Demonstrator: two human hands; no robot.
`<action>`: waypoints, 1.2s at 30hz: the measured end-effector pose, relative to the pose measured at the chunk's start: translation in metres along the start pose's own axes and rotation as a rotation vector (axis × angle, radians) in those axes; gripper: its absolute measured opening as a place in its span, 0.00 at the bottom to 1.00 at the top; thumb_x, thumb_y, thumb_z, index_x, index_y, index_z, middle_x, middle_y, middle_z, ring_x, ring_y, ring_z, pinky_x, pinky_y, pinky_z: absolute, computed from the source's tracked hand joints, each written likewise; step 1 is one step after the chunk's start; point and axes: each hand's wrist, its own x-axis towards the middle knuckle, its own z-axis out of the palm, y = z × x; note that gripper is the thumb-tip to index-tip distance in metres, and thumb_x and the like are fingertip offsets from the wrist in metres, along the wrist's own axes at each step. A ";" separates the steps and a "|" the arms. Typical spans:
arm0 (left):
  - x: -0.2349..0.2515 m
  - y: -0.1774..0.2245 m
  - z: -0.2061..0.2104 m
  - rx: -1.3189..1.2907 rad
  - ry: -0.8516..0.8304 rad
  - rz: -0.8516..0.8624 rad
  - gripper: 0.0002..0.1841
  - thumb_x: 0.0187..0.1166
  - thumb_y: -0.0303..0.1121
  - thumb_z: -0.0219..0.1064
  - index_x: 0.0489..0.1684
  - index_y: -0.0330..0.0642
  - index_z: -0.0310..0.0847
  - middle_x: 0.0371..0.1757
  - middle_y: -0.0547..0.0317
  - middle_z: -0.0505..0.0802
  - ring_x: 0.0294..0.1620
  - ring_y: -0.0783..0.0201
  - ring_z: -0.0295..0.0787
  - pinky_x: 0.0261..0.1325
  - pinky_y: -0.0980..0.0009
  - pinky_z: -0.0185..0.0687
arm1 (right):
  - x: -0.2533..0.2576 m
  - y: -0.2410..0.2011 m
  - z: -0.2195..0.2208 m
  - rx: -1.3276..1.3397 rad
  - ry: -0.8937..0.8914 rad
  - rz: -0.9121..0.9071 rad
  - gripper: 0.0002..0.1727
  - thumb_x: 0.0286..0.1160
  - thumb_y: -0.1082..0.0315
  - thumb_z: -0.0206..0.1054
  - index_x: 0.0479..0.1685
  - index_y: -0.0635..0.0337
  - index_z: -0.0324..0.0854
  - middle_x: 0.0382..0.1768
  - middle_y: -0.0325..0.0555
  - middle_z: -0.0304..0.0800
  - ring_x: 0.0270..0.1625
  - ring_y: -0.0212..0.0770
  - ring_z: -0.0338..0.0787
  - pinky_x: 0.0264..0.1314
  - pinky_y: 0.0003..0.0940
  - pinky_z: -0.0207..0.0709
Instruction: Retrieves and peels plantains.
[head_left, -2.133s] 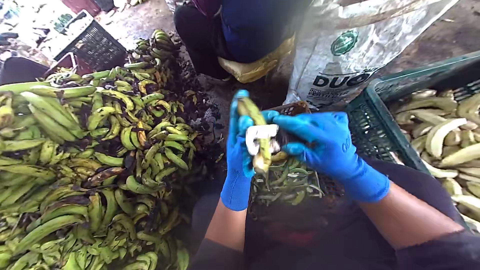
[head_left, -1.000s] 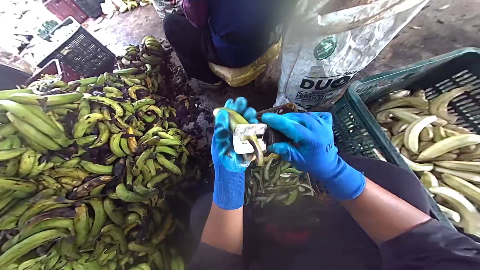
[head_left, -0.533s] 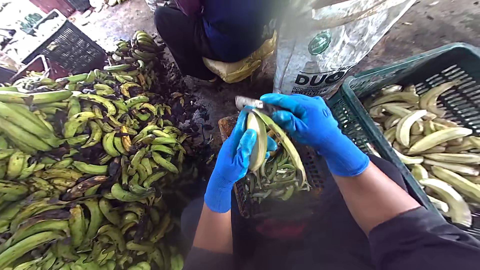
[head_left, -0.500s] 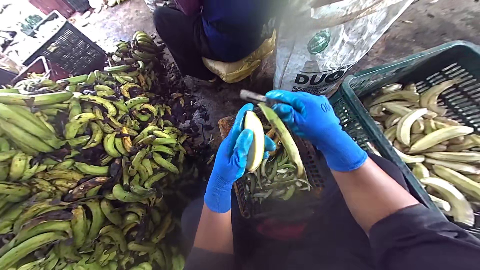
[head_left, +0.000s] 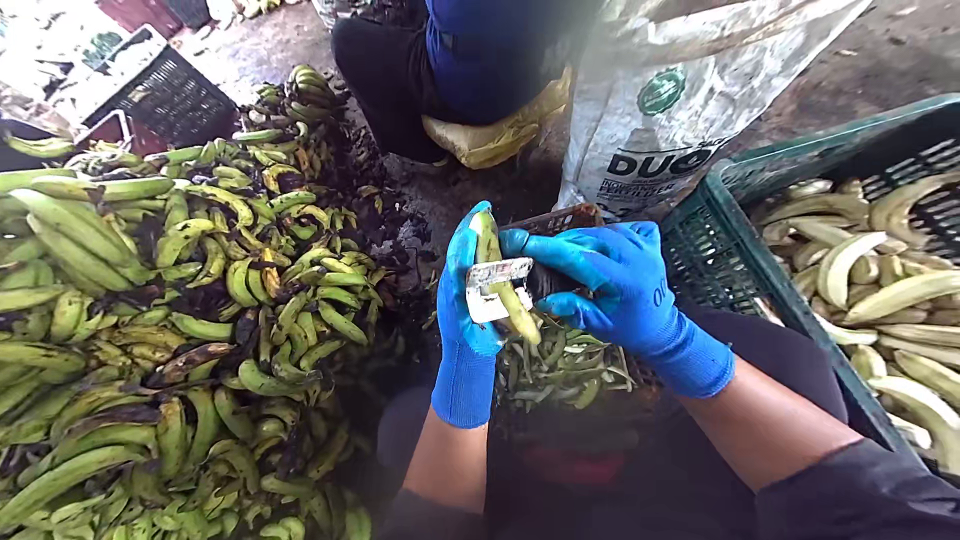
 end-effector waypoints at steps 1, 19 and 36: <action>-0.002 0.000 0.001 0.140 0.000 0.050 0.22 0.88 0.41 0.51 0.80 0.50 0.69 0.55 0.62 0.89 0.43 0.72 0.89 0.41 0.75 0.88 | 0.002 0.001 0.000 0.031 -0.009 0.028 0.33 0.80 0.32 0.54 0.62 0.46 0.91 0.55 0.50 0.95 0.55 0.49 0.91 0.56 0.55 0.72; -0.008 -0.002 -0.004 0.216 0.009 -0.036 0.20 0.92 0.44 0.47 0.70 0.47 0.79 0.45 0.50 0.93 0.33 0.64 0.90 0.33 0.69 0.89 | 0.011 0.018 -0.007 0.071 -0.065 0.287 0.31 0.80 0.36 0.59 0.73 0.44 0.85 0.54 0.52 0.92 0.54 0.53 0.90 0.52 0.60 0.78; 0.008 0.004 -0.021 -0.127 -0.048 -0.198 0.28 0.90 0.55 0.36 0.74 0.53 0.75 0.45 0.57 0.91 0.34 0.67 0.90 0.32 0.74 0.87 | 0.015 0.038 -0.032 0.542 0.008 0.596 0.29 0.78 0.44 0.69 0.74 0.47 0.81 0.58 0.34 0.90 0.50 0.27 0.91 0.53 0.29 0.89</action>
